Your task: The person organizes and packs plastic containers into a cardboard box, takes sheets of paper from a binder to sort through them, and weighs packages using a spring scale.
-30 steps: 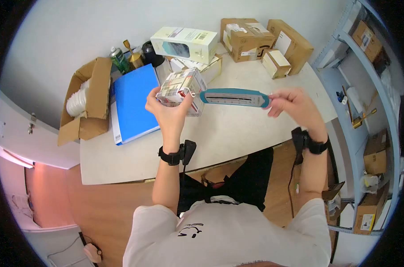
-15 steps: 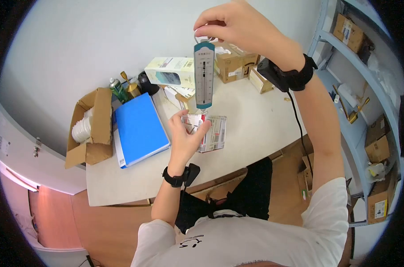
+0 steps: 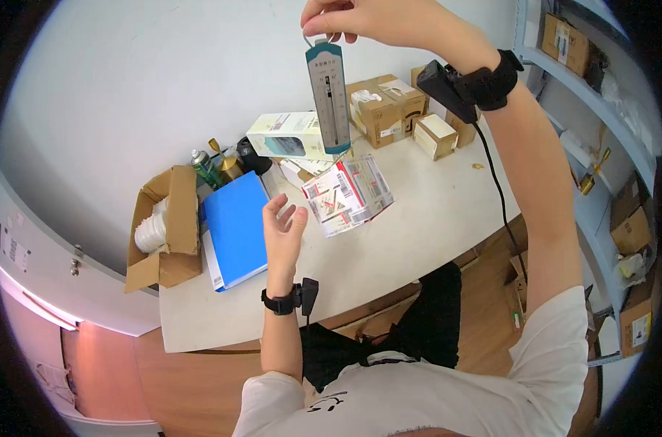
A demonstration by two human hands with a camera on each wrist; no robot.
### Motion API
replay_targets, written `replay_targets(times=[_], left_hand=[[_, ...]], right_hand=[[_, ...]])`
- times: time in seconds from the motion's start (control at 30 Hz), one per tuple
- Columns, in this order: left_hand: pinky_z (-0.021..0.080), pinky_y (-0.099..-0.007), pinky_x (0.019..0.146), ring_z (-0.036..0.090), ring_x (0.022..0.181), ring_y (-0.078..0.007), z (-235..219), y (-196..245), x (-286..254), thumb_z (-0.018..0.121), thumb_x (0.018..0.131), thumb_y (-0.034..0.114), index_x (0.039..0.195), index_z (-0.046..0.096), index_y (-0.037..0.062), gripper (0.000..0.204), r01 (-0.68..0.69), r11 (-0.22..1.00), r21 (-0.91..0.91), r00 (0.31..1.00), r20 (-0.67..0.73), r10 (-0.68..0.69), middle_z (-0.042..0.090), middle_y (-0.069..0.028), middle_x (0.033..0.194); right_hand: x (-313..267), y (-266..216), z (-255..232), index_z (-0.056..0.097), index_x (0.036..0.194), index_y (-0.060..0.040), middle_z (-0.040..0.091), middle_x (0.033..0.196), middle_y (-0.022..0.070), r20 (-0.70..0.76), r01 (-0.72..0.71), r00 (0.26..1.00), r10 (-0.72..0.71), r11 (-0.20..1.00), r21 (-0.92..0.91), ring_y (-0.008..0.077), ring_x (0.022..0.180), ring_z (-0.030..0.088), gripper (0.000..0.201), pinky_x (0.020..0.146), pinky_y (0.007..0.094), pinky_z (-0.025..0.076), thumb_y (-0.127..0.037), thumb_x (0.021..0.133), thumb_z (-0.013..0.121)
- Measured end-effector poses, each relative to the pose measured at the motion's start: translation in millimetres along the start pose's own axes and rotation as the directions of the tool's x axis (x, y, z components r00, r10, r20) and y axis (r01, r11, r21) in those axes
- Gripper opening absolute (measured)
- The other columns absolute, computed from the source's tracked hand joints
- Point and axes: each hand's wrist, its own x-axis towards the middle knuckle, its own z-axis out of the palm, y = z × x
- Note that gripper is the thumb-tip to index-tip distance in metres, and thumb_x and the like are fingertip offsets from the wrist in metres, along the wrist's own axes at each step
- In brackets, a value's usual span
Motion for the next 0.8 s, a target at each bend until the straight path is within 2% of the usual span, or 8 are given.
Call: replay_targets(times=[0.03, 0.17, 0.23, 0.33, 0.4, 0.5, 0.73, 0.8], left_hand=[[0.041, -0.0414, 0.107, 0.05, 0.131, -0.0281, -4, -9, 3, 0.066, 0.1, 0.039, 0.139, 0.048, 0.0037, 0.055, -0.037, 0.997, 0.067, 0.999, -0.007, 0.038, 0.052, -0.0134, 0.139], [0.049, -0.0353, 0.095, 0.058, 0.117, -0.0222, -18, -54, 23, 0.064, 0.101, 0.038, 0.132, 0.05, 0.0012, 0.05, 0.034, 0.999, -0.018, 0.998, -0.055, -0.035, 0.058, -0.0121, 0.129], [0.049, -0.0309, 0.086, 0.061, 0.107, -0.0177, -19, -64, 26, 0.059, 0.103, 0.045, 0.126, 0.055, 0.0048, 0.047, 0.209, 0.968, -0.142, 0.978, 0.01, -0.209, 0.062, -0.0071, 0.118], [0.049, -0.0286, 0.083, 0.062, 0.099, -0.016, -24, -89, 34, 0.058, 0.102, 0.049, 0.122, 0.057, 0.0073, 0.046, 0.329, 0.934, -0.137, 0.94, 0.145, -0.309, 0.063, -0.0046, 0.114], [0.049, -0.0286, 0.08, 0.061, 0.091, -0.0137, -25, -100, 33, 0.061, 0.102, 0.044, 0.122, 0.057, 0.0068, 0.042, 0.33, 0.932, -0.147, 0.937, 0.174, -0.304, 0.063, -0.0037, 0.107], [0.046, -0.0266, 0.074, 0.055, 0.08, -0.0098, -31, -132, 36, 0.067, 0.099, 0.028, 0.12, 0.057, 0.0065, 0.032, 0.466, 0.837, -0.288, 0.866, 0.341, -0.365, 0.058, 0.0011, 0.094], [0.046, -0.0244, 0.071, 0.055, 0.079, -0.0084, -21, -134, 27, 0.068, 0.099, 0.022, 0.121, 0.057, 0.005, 0.03, 0.476, 0.851, -0.222, 0.857, 0.336, -0.392, 0.058, 0.0023, 0.088], [0.046, -0.0243, 0.072, 0.056, 0.079, -0.0093, -19, -131, 25, 0.068, 0.098, 0.02, 0.122, 0.057, 0.0031, 0.031, 0.392, 0.92, -0.008, 0.881, 0.29, -0.373, 0.06, 0.0004, 0.088]], right_hand=[[2, -1, -2, 0.076, 0.096, 0.0027, 0.073, 0.075, 0.0129, -0.003, -0.019, 1.0, 0.019, 1.0, -0.013, 0.0149, 0.064, 0.066, 0.02, 0.061, 0.0287, 0.052, -0.015, 0.09, 0.069], [5, -2, -5, 0.076, 0.096, 0.0027, 0.073, 0.075, 0.0122, -0.04, -0.042, 0.998, 0.041, 0.999, -0.016, 0.0148, 0.063, 0.066, 0.021, 0.06, 0.0288, 0.052, -0.016, 0.09, 0.069], [7, -2, -7, 0.076, 0.096, 0.0028, 0.073, 0.075, 0.0121, -0.051, -0.036, 0.998, 0.035, 0.999, -0.027, 0.0148, 0.063, 0.066, 0.021, 0.06, 0.0288, 0.052, -0.016, 0.09, 0.069], [8, -3, -10, 0.076, 0.096, 0.0024, 0.073, 0.075, 0.0122, -0.07, -0.033, 0.997, 0.031, 0.999, -0.024, 0.0149, 0.062, 0.066, 0.021, 0.059, 0.0288, 0.051, -0.016, 0.09, 0.069], [7, -5, -12, 0.077, 0.096, 0.002, 0.073, 0.074, 0.0122, -0.091, -0.025, 0.996, 0.02, 0.998, -0.054, 0.0149, 0.062, 0.065, 0.02, 0.059, 0.0286, 0.051, -0.016, 0.089, 0.069], [7, -12, -14, 0.077, 0.096, 0.0014, 0.072, 0.073, 0.0117, -0.127, -0.063, 0.99, 0.053, 0.995, -0.072, 0.0144, 0.061, 0.065, 0.021, 0.058, 0.0283, 0.05, -0.016, 0.089, 0.069], [8, -16, -19, 0.077, 0.096, 0.0018, 0.073, 0.074, 0.0111, -0.133, -0.068, 0.989, 0.065, 0.997, -0.019, 0.0133, 0.062, 0.065, 0.021, 0.059, 0.0273, 0.051, -0.017, 0.089, 0.07], [4, -27, -24, 0.077, 0.096, 0.0027, 0.073, 0.075, 0.0115, -0.117, -0.036, 0.993, 0.032, 0.999, -0.029, 0.0134, 0.062, 0.066, 0.022, 0.059, 0.0269, 0.052, -0.017, 0.089, 0.07]])
